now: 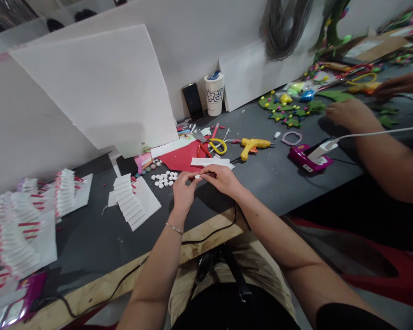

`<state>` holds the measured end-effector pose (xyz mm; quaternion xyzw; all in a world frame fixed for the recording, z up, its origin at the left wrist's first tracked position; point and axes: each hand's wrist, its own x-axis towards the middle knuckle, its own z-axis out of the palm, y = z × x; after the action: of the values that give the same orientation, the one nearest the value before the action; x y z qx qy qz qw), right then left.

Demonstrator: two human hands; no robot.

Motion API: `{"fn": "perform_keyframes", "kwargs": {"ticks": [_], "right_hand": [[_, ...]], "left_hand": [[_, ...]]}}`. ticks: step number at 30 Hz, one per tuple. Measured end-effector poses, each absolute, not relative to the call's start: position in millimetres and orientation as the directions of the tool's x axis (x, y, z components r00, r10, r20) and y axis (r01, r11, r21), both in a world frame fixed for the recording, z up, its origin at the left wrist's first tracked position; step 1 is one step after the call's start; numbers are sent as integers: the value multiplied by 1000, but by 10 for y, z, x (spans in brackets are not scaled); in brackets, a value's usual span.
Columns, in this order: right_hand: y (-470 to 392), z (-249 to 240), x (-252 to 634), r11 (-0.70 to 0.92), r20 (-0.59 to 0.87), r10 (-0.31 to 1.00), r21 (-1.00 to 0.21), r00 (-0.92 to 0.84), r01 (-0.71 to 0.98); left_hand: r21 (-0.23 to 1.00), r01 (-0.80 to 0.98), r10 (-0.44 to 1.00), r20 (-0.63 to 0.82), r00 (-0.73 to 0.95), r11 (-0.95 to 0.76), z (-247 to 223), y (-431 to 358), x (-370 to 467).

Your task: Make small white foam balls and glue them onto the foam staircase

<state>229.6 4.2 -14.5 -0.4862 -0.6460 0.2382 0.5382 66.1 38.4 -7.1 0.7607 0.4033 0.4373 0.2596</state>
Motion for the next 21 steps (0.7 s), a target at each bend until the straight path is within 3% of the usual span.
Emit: {"fn": "perform_keyframes", "kwargs": {"ticks": [7, 15, 21], "right_hand": [[44, -146, 2301, 380, 404, 914, -872, 15, 308], [57, -178, 2322, 275, 276, 961, -945, -19, 178], [52, -180, 2325, 215, 232, 971, -951, 51, 222]], "left_hand": [[706, 398, 808, 472, 353, -586, -24, 369, 645], [515, 535, 741, 510, 437, -670, -67, 386, 616], [434, 523, 678, 515, 524, -733, -74, 383, 607]]}}
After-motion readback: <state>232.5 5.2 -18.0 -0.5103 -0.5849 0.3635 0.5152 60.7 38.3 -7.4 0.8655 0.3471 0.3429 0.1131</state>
